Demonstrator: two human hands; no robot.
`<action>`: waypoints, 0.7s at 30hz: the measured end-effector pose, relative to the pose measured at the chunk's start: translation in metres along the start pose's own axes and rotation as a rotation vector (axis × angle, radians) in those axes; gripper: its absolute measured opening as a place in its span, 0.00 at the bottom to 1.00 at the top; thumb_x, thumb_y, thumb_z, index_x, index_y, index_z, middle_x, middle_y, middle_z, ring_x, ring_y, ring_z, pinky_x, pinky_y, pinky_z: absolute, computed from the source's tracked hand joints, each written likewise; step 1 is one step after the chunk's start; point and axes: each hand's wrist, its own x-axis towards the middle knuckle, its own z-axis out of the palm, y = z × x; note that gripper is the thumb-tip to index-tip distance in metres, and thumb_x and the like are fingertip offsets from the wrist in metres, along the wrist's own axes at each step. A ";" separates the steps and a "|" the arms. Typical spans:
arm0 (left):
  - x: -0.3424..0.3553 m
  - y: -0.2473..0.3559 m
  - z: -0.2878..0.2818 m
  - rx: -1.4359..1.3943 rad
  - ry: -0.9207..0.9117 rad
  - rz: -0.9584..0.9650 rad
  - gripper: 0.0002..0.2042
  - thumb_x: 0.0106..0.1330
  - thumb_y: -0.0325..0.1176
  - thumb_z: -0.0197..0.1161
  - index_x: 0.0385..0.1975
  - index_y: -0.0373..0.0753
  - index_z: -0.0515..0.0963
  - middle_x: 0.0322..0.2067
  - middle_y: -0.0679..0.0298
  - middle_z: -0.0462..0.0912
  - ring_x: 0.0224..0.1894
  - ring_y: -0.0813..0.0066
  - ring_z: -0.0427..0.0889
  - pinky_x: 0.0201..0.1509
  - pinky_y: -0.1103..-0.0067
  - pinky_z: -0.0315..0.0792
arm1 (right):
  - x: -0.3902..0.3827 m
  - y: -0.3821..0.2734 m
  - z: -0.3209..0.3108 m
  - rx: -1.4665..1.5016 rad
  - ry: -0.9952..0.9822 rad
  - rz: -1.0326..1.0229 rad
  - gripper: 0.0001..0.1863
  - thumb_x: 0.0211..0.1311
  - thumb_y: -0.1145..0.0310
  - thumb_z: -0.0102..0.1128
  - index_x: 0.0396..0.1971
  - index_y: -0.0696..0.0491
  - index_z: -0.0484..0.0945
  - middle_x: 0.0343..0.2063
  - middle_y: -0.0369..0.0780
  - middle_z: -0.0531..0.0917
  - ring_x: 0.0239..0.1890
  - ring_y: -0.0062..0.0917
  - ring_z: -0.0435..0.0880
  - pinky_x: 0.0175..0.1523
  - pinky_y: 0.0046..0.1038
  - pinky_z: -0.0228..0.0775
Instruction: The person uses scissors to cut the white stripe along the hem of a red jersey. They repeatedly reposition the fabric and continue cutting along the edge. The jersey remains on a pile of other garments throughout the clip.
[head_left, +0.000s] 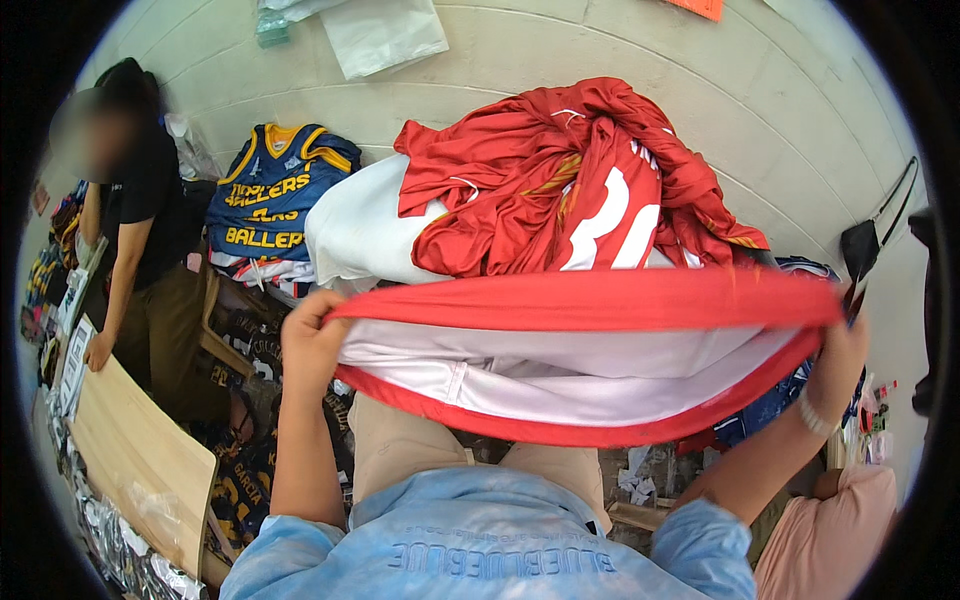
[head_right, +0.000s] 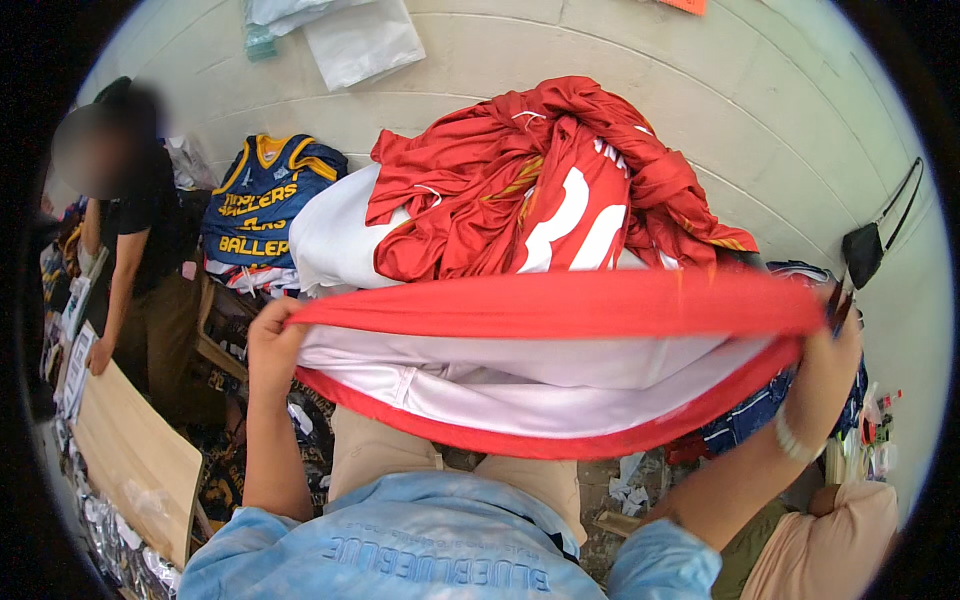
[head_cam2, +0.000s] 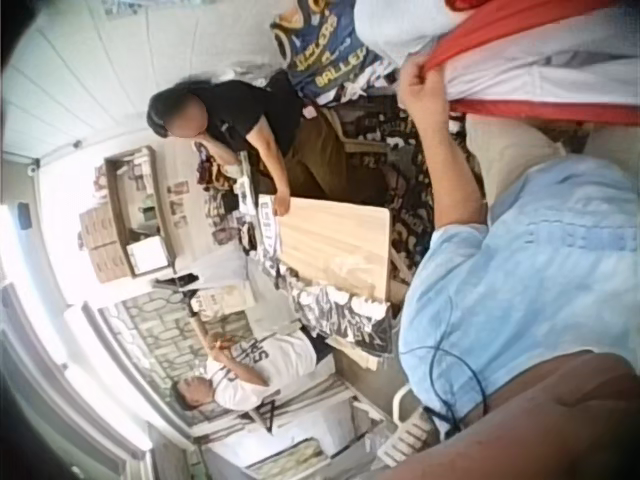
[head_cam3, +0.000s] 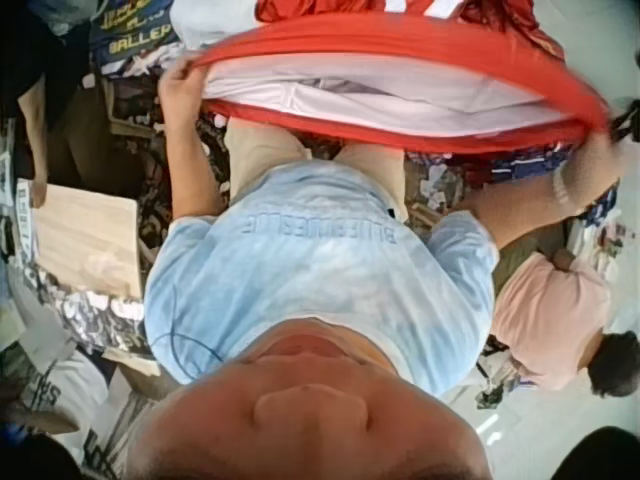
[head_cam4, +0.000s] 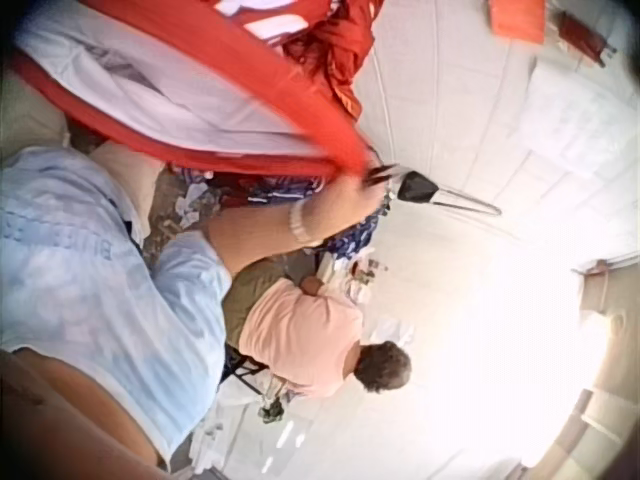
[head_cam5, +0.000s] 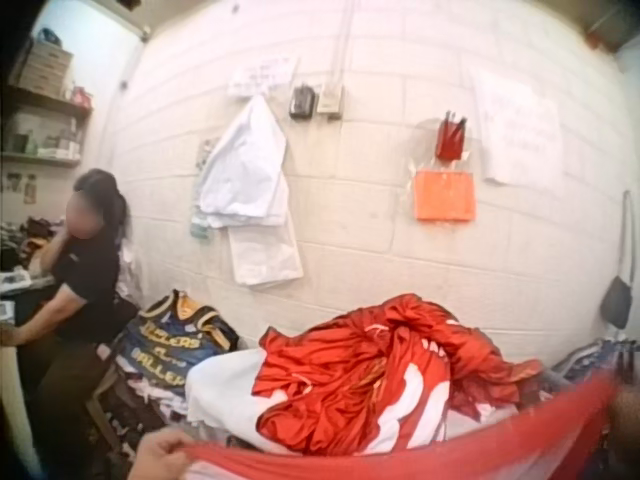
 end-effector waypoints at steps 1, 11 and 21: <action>0.000 -0.001 0.002 0.129 -0.078 -0.087 0.05 0.66 0.22 0.54 0.36 0.32 0.77 0.30 0.69 0.80 0.34 0.89 0.74 0.41 0.87 0.67 | 0.026 -0.005 0.018 0.205 0.079 -0.078 0.08 0.59 0.74 0.51 0.35 0.58 0.78 0.25 0.32 0.78 0.24 0.13 0.73 0.28 0.15 0.62; 0.011 0.034 0.036 -1.170 -0.153 -0.288 0.20 0.71 0.43 0.49 0.55 0.35 0.72 0.54 0.57 0.77 0.57 0.65 0.75 0.64 0.67 0.65 | 0.022 -0.050 0.186 -0.012 -0.472 -0.474 0.21 0.57 0.66 0.66 0.50 0.57 0.77 0.37 0.35 0.82 0.28 0.11 0.77 0.30 0.17 0.67; 0.006 0.037 0.034 -1.338 -0.209 -0.369 0.21 0.73 0.42 0.43 0.56 0.35 0.70 0.56 0.57 0.75 0.60 0.63 0.72 0.66 0.64 0.63 | -0.172 -0.022 0.190 -0.124 -0.887 -0.409 0.21 0.42 0.72 0.72 0.41 0.52 0.78 0.39 0.40 0.79 0.34 0.33 0.83 0.35 0.28 0.75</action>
